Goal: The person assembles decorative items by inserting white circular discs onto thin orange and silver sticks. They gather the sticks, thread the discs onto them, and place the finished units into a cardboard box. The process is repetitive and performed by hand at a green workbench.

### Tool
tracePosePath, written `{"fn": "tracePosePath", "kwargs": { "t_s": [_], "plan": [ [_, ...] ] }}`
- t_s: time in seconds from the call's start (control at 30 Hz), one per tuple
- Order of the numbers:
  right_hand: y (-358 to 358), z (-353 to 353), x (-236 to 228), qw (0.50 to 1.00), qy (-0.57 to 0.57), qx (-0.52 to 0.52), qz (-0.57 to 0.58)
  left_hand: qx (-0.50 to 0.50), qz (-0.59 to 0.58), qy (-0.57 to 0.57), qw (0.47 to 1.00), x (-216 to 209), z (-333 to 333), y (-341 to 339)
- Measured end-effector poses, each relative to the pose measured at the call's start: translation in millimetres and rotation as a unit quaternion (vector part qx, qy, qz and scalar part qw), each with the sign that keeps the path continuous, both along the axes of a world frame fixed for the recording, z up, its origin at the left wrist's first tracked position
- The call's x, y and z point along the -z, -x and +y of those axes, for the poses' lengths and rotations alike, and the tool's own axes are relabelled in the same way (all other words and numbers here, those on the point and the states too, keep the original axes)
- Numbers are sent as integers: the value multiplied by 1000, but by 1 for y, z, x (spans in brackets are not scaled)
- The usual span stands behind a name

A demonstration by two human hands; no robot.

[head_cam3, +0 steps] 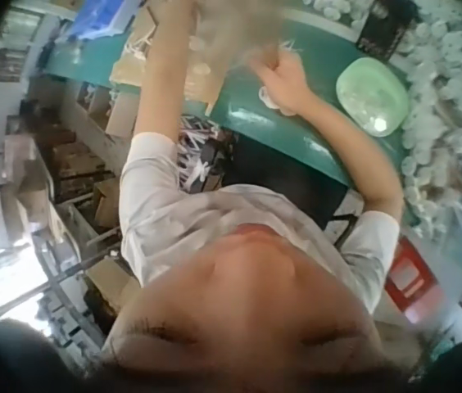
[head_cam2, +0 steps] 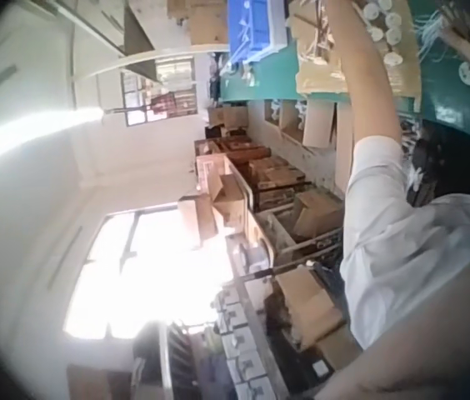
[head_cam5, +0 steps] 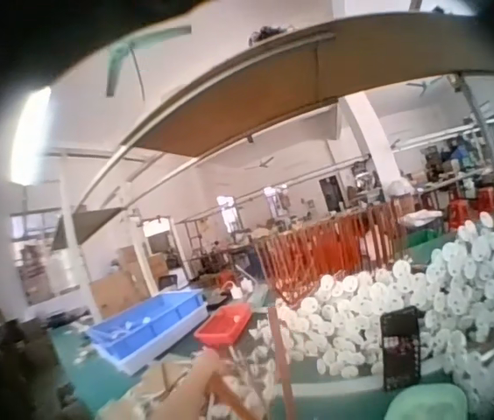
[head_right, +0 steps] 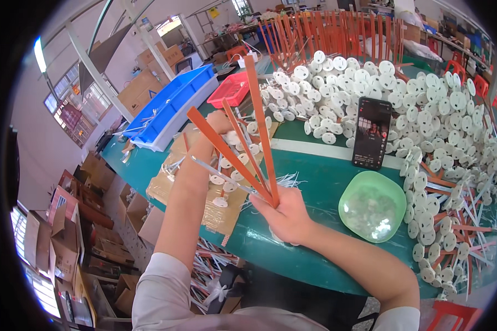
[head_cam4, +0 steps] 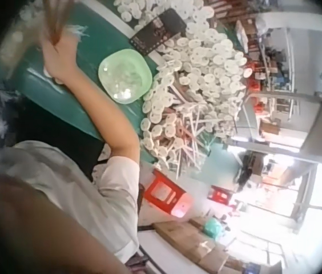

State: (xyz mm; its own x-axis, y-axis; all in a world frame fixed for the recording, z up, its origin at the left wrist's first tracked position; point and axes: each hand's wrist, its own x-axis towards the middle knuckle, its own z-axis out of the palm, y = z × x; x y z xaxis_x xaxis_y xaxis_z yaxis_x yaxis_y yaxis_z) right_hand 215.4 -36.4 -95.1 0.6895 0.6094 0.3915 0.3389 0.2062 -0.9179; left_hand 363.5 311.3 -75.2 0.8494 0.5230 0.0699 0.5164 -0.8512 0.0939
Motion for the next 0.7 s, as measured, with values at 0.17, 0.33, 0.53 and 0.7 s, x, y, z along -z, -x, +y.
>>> {"fn": "tracePosePath", "kwargs": {
  "t_s": [0.17, 0.33, 0.53, 0.7],
  "plan": [
    [0, 3, 1, 1000, 12, -14, -11, 15, -174, -17, 984, -10, 40, -7],
    [0, 2, 4, 1000, 11, -16, -20, -65, -237, 196, 949, -50, 26, 29],
    [6, 0, -5, 999, 20, -9, -48, 62, -291, 457, 838, -25, 50, 24],
    [6, -2, -9, 999, 19, -16, -48, 15, -281, 379, 882, -26, 37, 9]
  ]
}}
